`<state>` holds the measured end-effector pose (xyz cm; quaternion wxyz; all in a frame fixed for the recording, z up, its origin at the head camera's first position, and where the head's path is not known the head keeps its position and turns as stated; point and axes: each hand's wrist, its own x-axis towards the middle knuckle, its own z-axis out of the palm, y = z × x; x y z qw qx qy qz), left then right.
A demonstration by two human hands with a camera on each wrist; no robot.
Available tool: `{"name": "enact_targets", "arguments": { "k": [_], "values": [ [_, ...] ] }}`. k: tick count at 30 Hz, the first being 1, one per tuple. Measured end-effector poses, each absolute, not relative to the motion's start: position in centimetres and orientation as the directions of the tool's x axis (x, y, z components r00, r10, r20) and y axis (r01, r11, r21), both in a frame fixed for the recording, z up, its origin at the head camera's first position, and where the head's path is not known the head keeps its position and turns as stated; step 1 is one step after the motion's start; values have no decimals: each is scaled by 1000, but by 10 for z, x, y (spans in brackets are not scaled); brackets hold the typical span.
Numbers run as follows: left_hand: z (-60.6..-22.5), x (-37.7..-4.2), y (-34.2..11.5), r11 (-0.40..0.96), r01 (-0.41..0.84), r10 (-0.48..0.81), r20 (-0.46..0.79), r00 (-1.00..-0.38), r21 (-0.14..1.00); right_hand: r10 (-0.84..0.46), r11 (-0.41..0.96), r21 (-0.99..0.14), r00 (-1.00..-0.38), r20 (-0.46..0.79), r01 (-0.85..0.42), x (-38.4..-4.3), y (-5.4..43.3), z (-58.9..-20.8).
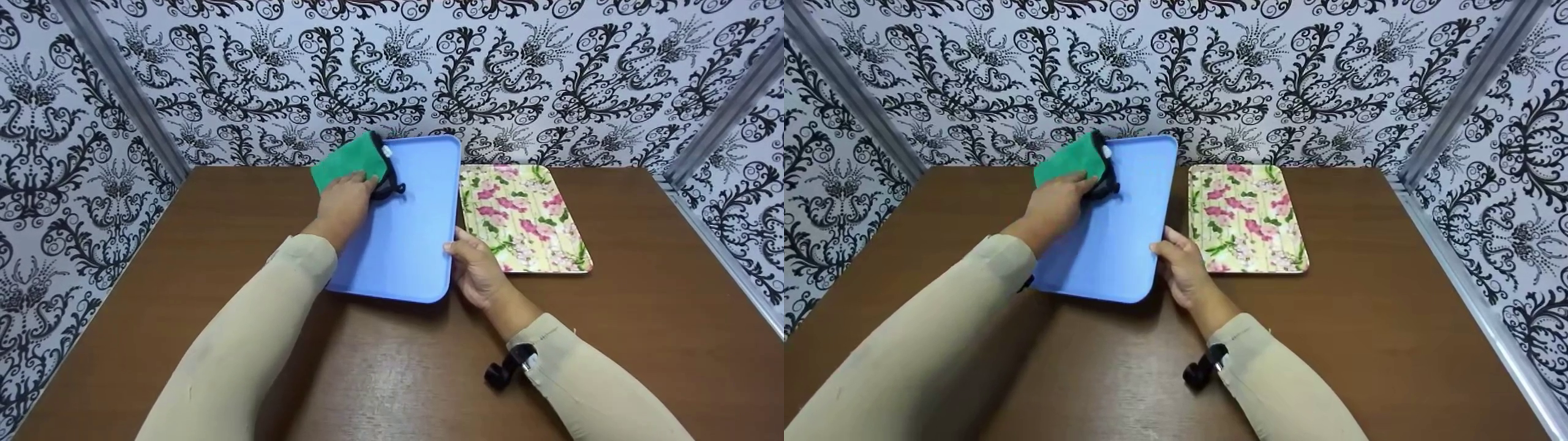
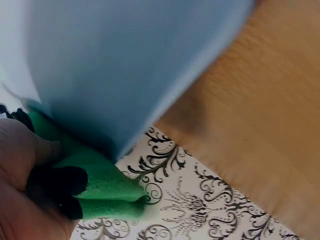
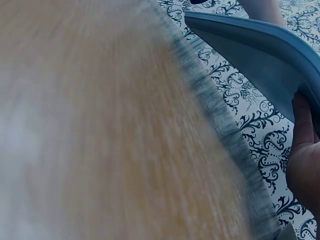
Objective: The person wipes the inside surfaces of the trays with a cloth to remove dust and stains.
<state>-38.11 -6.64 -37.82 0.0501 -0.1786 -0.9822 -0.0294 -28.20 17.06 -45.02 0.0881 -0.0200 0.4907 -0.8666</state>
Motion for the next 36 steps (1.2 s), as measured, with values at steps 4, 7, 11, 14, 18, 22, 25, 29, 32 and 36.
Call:
{"name": "enact_targets", "arguments": {
  "k": [4, 7, 11, 14, 18, 22, 25, 29, 32, 36],
  "values": [
    [-382, -383, -70, 937, 345, 335, 134, -933, 60, -177, -498, -858, -983, -44, 128, -282, 171, -450],
    [-384, -383, -70, 938, 329, 313, 149, -938, 105, -180, -492, -862, -983, -37, 123, -282, 171, -450],
    [-386, -381, -67, 936, 286, 258, 154, -954, 205, -180, -482, -868, -983, -37, 121, -282, 171, -450],
    [-385, -378, -66, 924, 247, 215, 137, -967, 294, -182, -469, -875, -983, -38, 121, -282, 172, -451],
    [-384, -375, -64, 892, 220, 182, 131, -975, 395, -184, -458, -881, -982, -35, 117, -282, 172, -451],
    [-385, -373, -63, 857, 230, 180, 151, -972, 462, -184, -456, -883, -982, -32, 114, -281, 172, -451],
    [-385, -371, -61, 840, 239, 182, 163, -970, 487, -186, -456, -883, -982, -31, 114, -282, 173, -451],
    [-384, -368, -57, 842, 237, 176, 168, -970, 485, -185, -451, -885, -982, -34, 115, -283, 173, -452],
    [-383, -366, -54, 853, 225, 164, 167, -972, 471, -179, -445, -888, -983, -38, 115, -283, 173, -452],
    [-382, -363, -47, 862, 210, 151, 161, -975, 462, -169, -451, -885, -985, -43, 117, -283, 173, -453]
  ]
}}
